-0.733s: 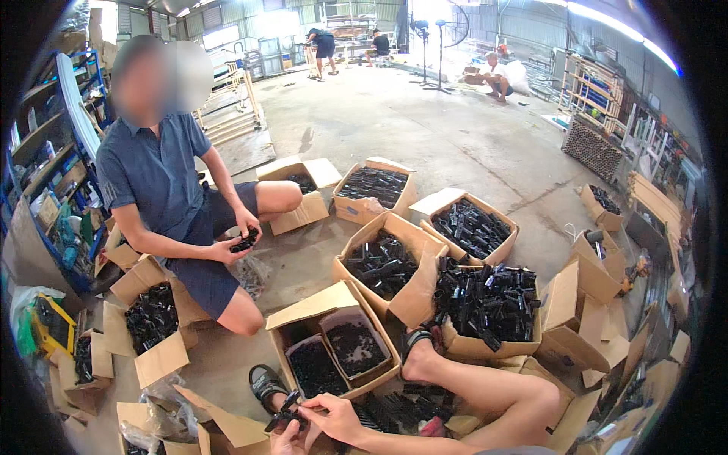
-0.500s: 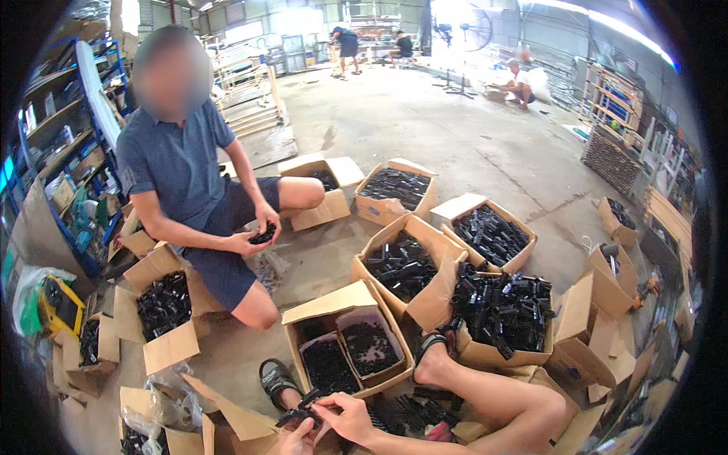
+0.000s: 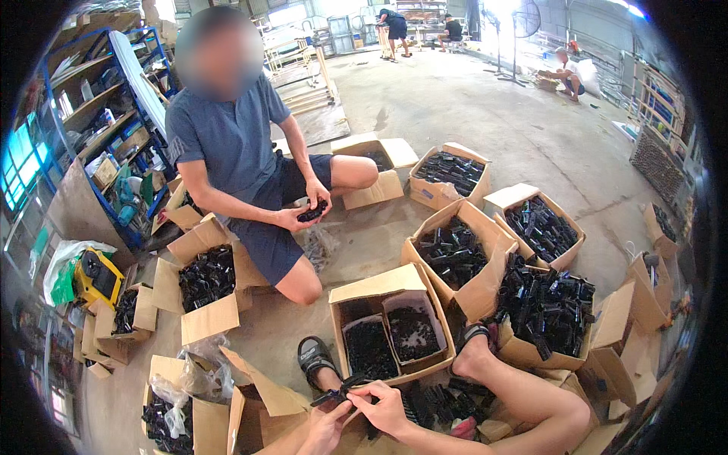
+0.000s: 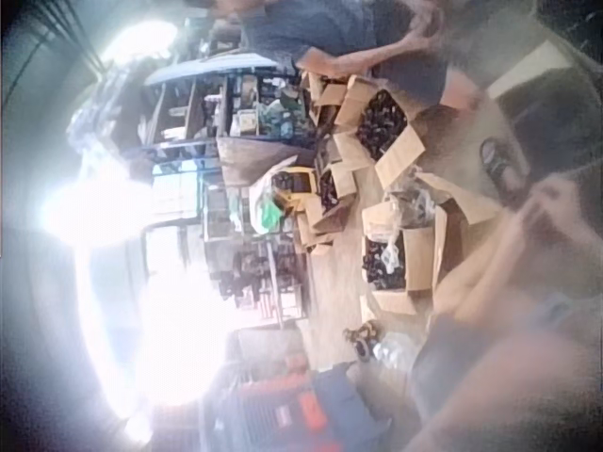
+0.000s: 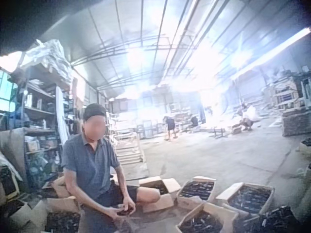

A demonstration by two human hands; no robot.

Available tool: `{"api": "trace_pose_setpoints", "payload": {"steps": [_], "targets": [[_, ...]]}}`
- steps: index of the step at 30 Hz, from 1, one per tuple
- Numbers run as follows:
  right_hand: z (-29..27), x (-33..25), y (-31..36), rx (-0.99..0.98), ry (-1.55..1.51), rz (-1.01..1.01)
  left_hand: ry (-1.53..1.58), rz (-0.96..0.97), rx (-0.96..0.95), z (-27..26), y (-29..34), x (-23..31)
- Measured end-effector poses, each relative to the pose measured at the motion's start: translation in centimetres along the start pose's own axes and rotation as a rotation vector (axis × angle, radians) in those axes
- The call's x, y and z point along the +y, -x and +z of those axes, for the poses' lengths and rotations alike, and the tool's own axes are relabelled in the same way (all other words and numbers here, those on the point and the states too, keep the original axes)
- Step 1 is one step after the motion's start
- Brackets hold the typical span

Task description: The person sits on the floor and assembles small black plastic components by hand. They take a larger plastic piece from a box, pick up small pins from a container, and insert them into the piece before placing the finished assembly into another box.

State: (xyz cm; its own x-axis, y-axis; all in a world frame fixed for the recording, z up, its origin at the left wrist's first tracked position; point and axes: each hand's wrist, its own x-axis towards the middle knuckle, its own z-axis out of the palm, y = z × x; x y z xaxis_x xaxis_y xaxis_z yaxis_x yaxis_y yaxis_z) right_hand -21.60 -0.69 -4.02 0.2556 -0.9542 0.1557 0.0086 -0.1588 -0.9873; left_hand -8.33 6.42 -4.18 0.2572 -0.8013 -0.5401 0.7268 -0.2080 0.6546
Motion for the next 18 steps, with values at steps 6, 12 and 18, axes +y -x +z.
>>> {"api": "trace_pose_setpoints", "payload": {"steps": [6,12,18], "targets": [[0.3,0.8,0.4,-0.018,-0.121,0.255,-0.086,0.051,-0.044,-2.2,-1.2,-1.1],[1.0,1.8,1.2,0.115,-0.159,0.107,-0.064,0.049,-0.069,-2.4,-1.2,-1.6],[0.4,1.4,0.9,0.108,-0.109,-0.042,0.044,-0.013,-0.132,-1.9,-0.7,-1.3]]}}
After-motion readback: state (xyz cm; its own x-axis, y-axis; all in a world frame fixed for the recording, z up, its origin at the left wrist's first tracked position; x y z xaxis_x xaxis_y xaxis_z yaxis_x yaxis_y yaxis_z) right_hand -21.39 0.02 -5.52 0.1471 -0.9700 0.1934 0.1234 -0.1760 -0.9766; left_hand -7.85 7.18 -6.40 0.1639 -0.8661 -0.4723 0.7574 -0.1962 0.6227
